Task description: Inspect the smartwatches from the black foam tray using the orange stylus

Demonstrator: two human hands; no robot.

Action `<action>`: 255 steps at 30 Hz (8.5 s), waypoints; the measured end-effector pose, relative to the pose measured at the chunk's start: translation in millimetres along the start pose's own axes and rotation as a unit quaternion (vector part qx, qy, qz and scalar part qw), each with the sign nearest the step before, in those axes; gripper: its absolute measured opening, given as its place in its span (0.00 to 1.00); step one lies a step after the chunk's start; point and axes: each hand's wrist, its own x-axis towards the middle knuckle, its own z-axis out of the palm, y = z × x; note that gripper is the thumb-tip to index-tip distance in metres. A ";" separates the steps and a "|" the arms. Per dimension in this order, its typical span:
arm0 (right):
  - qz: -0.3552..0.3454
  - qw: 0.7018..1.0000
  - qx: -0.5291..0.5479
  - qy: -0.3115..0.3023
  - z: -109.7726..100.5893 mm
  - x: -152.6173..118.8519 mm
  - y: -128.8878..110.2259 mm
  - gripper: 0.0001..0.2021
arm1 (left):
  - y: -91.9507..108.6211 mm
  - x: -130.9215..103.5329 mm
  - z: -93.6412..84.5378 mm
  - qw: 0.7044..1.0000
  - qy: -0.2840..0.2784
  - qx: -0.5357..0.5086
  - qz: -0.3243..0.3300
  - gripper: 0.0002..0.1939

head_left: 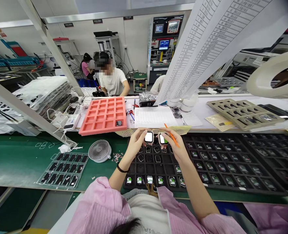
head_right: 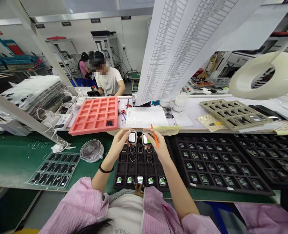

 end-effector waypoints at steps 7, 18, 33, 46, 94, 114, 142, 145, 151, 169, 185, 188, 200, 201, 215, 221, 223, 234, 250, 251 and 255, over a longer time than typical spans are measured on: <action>0.003 0.999 -0.009 -0.039 -6.4 2.2 6.5 0.23 | -4.5 0.0 -1.1 1.000 -0.026 -0.013 -0.006 0.20; 0.001 0.999 -0.014 -0.037 -11.1 3.1 14.7 0.29 | -7.9 1.5 0.6 1.000 0.006 -0.016 -0.014 0.21; 0.035 0.999 0.016 0.027 -3.7 3.7 5.9 0.20 | -13.6 1.3 -1.4 0.998 -0.051 0.015 -0.025 0.20; 0.015 0.996 -0.039 -0.084 -15.5 4.7 24.7 0.29 | -12.9 8.5 -0.2 0.998 0.001 -0.031 -0.050 0.20; 0.020 0.973 -0.226 -0.030 -5.0 -12.1 15.5 0.26 | -23.8 9.4 5.4 0.844 -0.160 0.446 0.252 0.25; 0.029 0.991 0.029 -0.126 -9.4 -8.3 4.6 0.23 | -16.6 0.2 9.4 0.903 -0.106 0.262 0.323 0.25; -0.361 0.916 -0.101 0.140 -9.8 -51.8 -10.1 0.30 | 7.8 -14.2 9.4 0.898 -0.032 0.272 0.343 0.24; -0.369 0.908 -0.106 0.169 -8.2 -51.7 -9.2 0.28 | 8.1 -14.9 10.0 0.897 -0.033 0.270 0.348 0.25; -0.380 0.908 -0.093 0.151 -8.1 -52.4 -11.0 0.27 | 9.7 -16.0 10.6 0.896 -0.034 0.270 0.351 0.25; -0.412 0.898 -0.075 0.137 -5.7 -49.4 -20.1 0.24 | 10.1 -12.7 13.0 0.880 -0.026 0.288 0.377 0.23; -0.405 0.904 -0.084 0.112 -0.4 -48.7 -16.8 0.23 | 7.7 -11.5 12.3 0.878 -0.032 0.294 0.376 0.23; -0.390 0.909 -0.085 0.116 -0.8 -49.5 -16.4 0.23 | 5.0 -12.0 12.4 0.879 -0.036 0.297 0.371 0.23; -0.178 0.977 -0.016 0.118 6.4 -39.2 -10.0 0.12 | 7.2 -16.2 17.4 0.864 -0.006 0.401 0.304 0.20; -0.143 0.984 -0.017 0.104 10.1 -37.0 -6.2 0.14 | 5.9 -16.2 18.9 0.862 -0.008 0.408 0.299 0.19; -0.052 0.993 0.070 0.084 12.7 -33.9 -7.7 0.24 | 16.9 -25.5 18.7 0.954 -0.081 0.217 0.191 0.25; -0.052 0.993 0.077 0.074 9.4 -37.8 -5.1 0.22 | 14.7 -24.3 19.8 0.954 -0.080 0.214 0.192 0.24; -0.041 0.994 0.082 0.056 8.1 -38.9 -5.9 0.19 | 14.5 -23.9 19.4 0.956 -0.072 0.214 0.187 0.24; -0.041 0.996 0.052 0.059 3.3 -42.4 -9.1 0.21 | 9.2 -14.7 8.7 0.999 -0.037 -0.008 0.025 0.28; -0.177 0.978 0.065 0.089 -7.8 -37.6 -2.1 0.24 | 5.5 -20.4 16.7 0.964 -0.047 0.139 0.223 0.16; -0.179 0.978 0.054 0.094 -12.3 -36.9 -0.8 0.24 | 4.8 -19.1 18.2 0.960 -0.051 0.148 0.234 0.16; -0.136 0.979 -0.033 0.146 -51.9 -25.5 31.2 0.24 | -29.2 -1.2 27.3 0.969 -0.038 0.170 0.173 0.16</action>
